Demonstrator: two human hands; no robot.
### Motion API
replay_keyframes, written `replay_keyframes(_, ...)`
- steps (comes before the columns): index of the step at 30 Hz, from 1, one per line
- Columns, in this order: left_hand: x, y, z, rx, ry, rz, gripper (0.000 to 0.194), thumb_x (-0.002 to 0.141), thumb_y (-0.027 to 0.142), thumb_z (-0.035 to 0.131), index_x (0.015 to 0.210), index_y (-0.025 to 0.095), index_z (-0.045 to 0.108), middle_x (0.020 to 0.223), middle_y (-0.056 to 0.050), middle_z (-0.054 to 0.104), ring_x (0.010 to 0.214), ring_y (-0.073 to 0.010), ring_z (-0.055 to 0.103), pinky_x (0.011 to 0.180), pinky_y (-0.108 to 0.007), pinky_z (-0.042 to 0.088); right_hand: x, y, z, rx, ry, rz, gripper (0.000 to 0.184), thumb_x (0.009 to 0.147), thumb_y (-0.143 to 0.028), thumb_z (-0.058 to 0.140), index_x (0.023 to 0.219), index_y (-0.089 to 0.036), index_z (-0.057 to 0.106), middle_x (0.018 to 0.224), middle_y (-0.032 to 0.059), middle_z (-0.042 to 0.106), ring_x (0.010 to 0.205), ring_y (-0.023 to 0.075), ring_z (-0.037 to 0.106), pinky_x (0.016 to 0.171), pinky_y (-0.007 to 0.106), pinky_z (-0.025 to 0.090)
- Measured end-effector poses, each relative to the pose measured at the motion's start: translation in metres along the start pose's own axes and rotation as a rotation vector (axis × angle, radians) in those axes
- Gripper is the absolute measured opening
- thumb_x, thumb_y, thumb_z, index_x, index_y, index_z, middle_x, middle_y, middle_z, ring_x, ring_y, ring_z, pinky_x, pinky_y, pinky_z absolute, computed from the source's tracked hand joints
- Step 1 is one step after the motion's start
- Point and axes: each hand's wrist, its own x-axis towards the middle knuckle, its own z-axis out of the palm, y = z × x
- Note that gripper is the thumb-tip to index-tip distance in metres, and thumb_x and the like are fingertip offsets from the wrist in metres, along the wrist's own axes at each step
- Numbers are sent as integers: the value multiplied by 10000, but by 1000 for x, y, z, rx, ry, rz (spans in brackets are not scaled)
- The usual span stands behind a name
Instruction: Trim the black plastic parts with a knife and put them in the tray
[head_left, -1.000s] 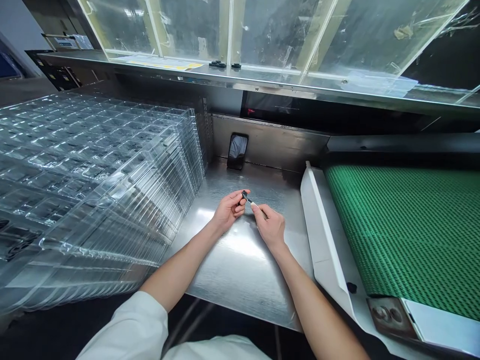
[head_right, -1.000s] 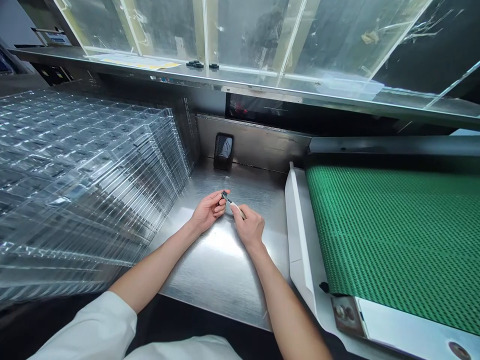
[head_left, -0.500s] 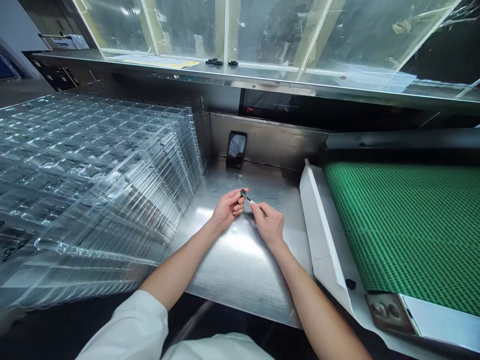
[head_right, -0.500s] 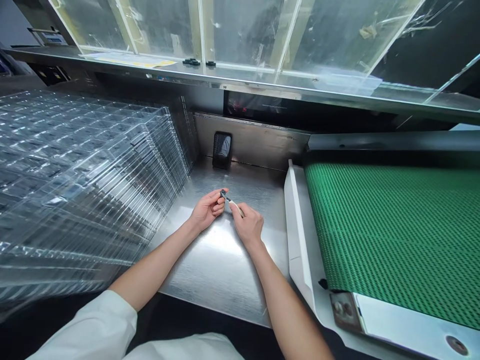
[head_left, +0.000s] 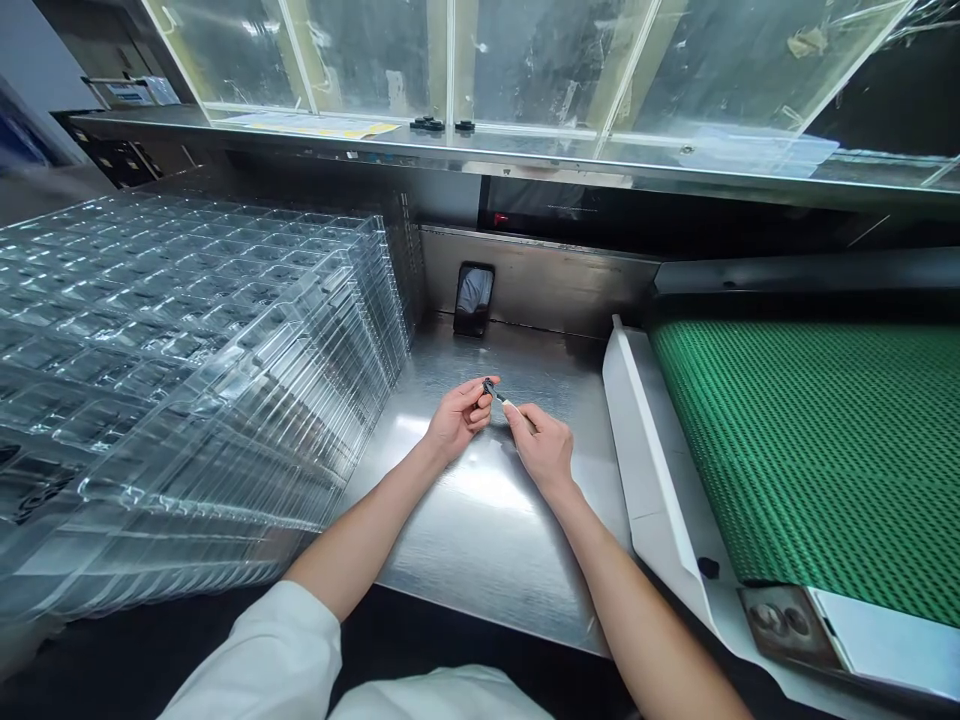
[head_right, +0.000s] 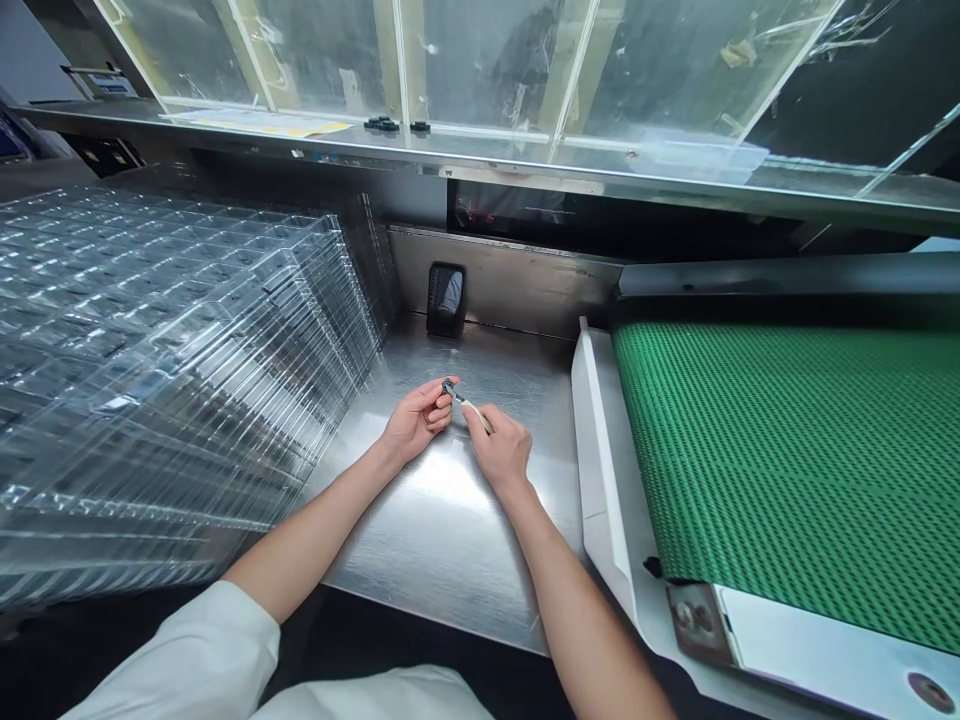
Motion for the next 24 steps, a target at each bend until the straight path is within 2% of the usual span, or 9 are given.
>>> replay_keyframes(8, 0, -1, 0, -1, 1, 5, 375, 785, 208, 813, 1122, 76, 714, 682, 22, 495, 494, -43, 346, 429, -166, 211, 0, -2, 0, 23, -24, 13, 645, 1024, -727, 436, 731, -215, 696, 642, 14, 617, 602, 157, 524, 627, 282, 333)
replay_keyframes(15, 0, -1, 0, -21, -1, -41, 327, 804, 217, 768, 1102, 96, 708, 711, 18, 486, 498, -50, 348, 431, -176, 199, 3, -3, -4, 250, 28, 120, 564, 977, -691, 525, 795, -185, 699, 639, -9, 577, 603, 153, 485, 635, 277, 370)
replay_keyframes(18, -1, -7, 1, 13, -9, -101, 326, 793, 255, 758, 1079, 106, 712, 679, 32, 467, 461, -37, 285, 431, -177, 135, 2, -2, -3, 305, 14, 154, 555, 920, -703, 583, 807, -176, 711, 668, 6, 607, 616, 166, 501, 622, 281, 389)
replay_keyframes(21, -2, -16, 0, 82, -34, -177, 286, 789, 275, 734, 1016, 103, 718, 646, 42, 458, 430, -24, 203, 433, -188, 73, 2, -2, -1, 379, 3, 192, 569, 827, -723, 677, 903, -166, 763, 807, 56, 707, 709, 207, 592, 665, 294, 453)
replay_keyframes(24, -1, -21, 1, 108, -62, -174, 258, 798, 259, 720, 1004, 104, 723, 648, 33, 479, 424, -30, 232, 434, -202, 77, 5, -1, 2, 450, -45, 258, 607, 738, -757, 740, 861, -163, 760, 814, 87, 726, 741, 240, 631, 692, 316, 494)
